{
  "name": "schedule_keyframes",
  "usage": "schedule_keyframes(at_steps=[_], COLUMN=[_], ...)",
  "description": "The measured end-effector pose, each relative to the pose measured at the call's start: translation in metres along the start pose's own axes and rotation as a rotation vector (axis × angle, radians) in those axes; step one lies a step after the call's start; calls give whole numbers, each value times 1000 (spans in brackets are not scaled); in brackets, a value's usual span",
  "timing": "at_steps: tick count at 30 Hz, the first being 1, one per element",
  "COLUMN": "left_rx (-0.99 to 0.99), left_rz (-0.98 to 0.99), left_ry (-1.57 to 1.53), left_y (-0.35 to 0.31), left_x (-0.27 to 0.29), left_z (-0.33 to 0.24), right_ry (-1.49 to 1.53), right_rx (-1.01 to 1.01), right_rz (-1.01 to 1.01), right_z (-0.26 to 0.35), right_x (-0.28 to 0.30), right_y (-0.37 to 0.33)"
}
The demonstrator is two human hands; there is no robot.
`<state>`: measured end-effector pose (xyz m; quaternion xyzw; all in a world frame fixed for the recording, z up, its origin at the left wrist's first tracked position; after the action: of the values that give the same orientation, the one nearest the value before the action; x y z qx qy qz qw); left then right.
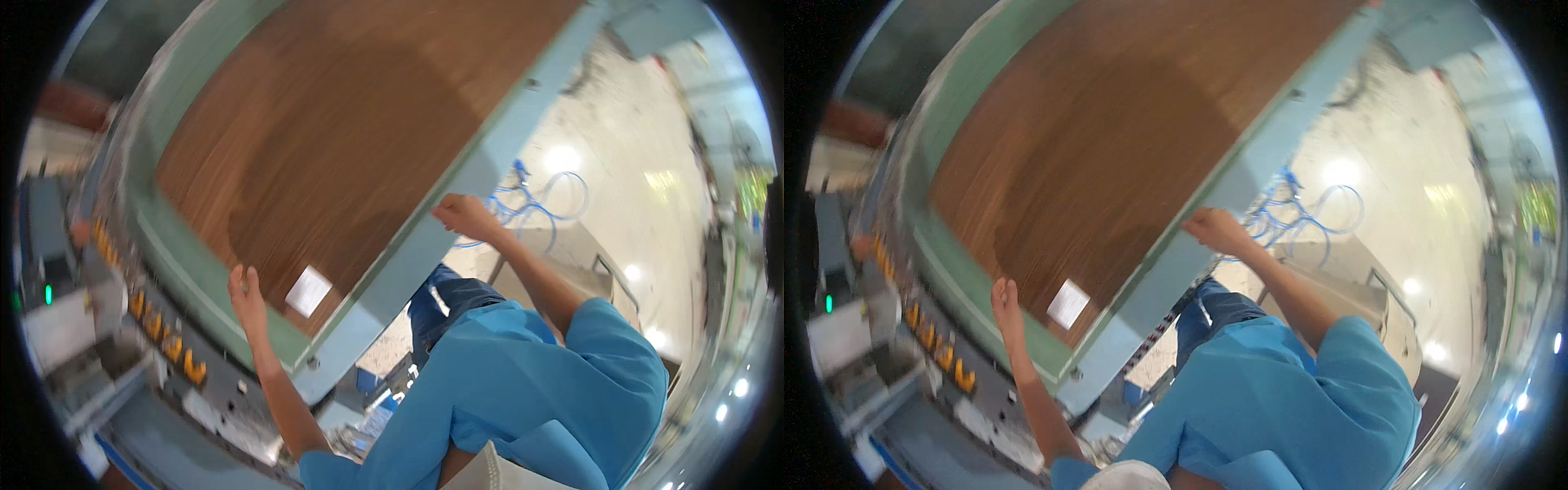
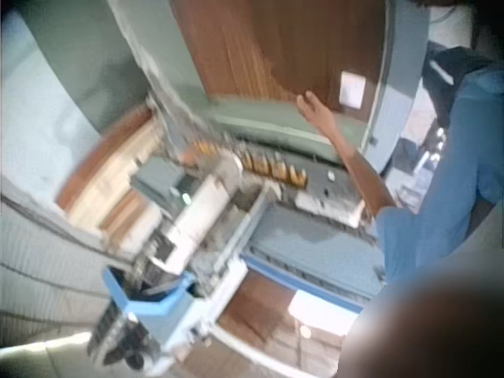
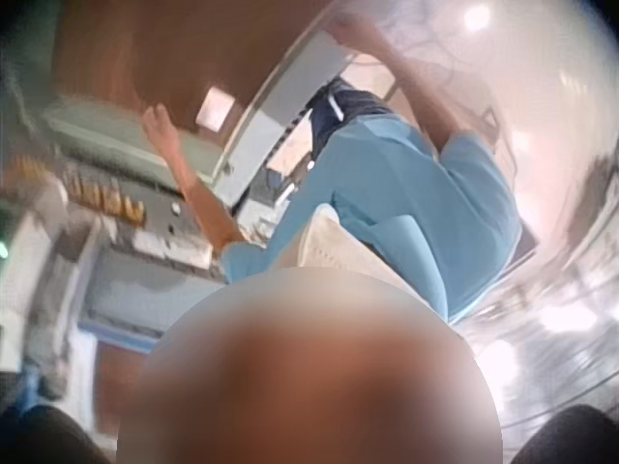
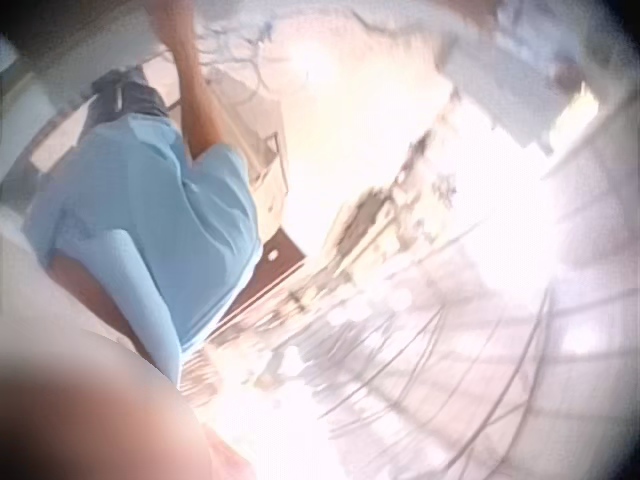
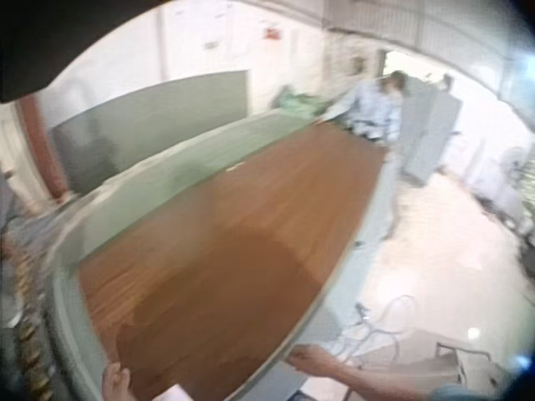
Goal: The person uses a utility knife to cut tape and open a cardboard box, removes the packaging, and places a large wooden panel onto a machine table. They then use a blue air nozzle to clean the machine surface before positioning the panel.
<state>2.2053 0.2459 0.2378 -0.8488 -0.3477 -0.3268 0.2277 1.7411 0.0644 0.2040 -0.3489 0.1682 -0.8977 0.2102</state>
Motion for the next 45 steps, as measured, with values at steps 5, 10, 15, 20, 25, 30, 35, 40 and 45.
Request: schedule_keyframes(at_steps=[5,10,15,20,25,30,35,40,45], left_rx=[-122,-226,-215,-201,-256,-358,-386,-115,-38], left_rz=[158,154,19,-31,-21,-251,-136,-147,-279], left_ry=[-117,-226,-65,145,205,504,393,484,565], left_y=[22,46,94,161,254,362,443,526,547], left_x=[-89,-113,-123,-139,-151,-165,-187,-189,-159], left_z=[-72,-117,-143,-169,-175,-193,-212,-185,-162], right_ry=[-81,181,429,536,474,1119,928,930,928], right_rx=[-75,-227,-477,-536,-506,-483,-789,-765,-892], right_rz=[-321,-785,-990,-1055,-1339,-1169,-1227,-1199,-1282], right_z=[-67,-185,-271,-277,-264,-270,-283,-273,-247], right_x=[51,132,161,133,134,127,127,129,131], right_y=[-23,8,87,143,129,135,122,124,111])
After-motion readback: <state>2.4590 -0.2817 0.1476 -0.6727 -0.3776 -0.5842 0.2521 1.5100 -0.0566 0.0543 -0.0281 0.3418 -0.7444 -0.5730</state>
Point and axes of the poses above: each hand's wrist, its own y-axis towards the middle knuckle, its own x-axis out of the back of the hand, z = x × y, the point moved 8 cm from there along y, towards the middle knuckle, and after that the axes turned 8 degrees about -z, right-handed, at the moved point
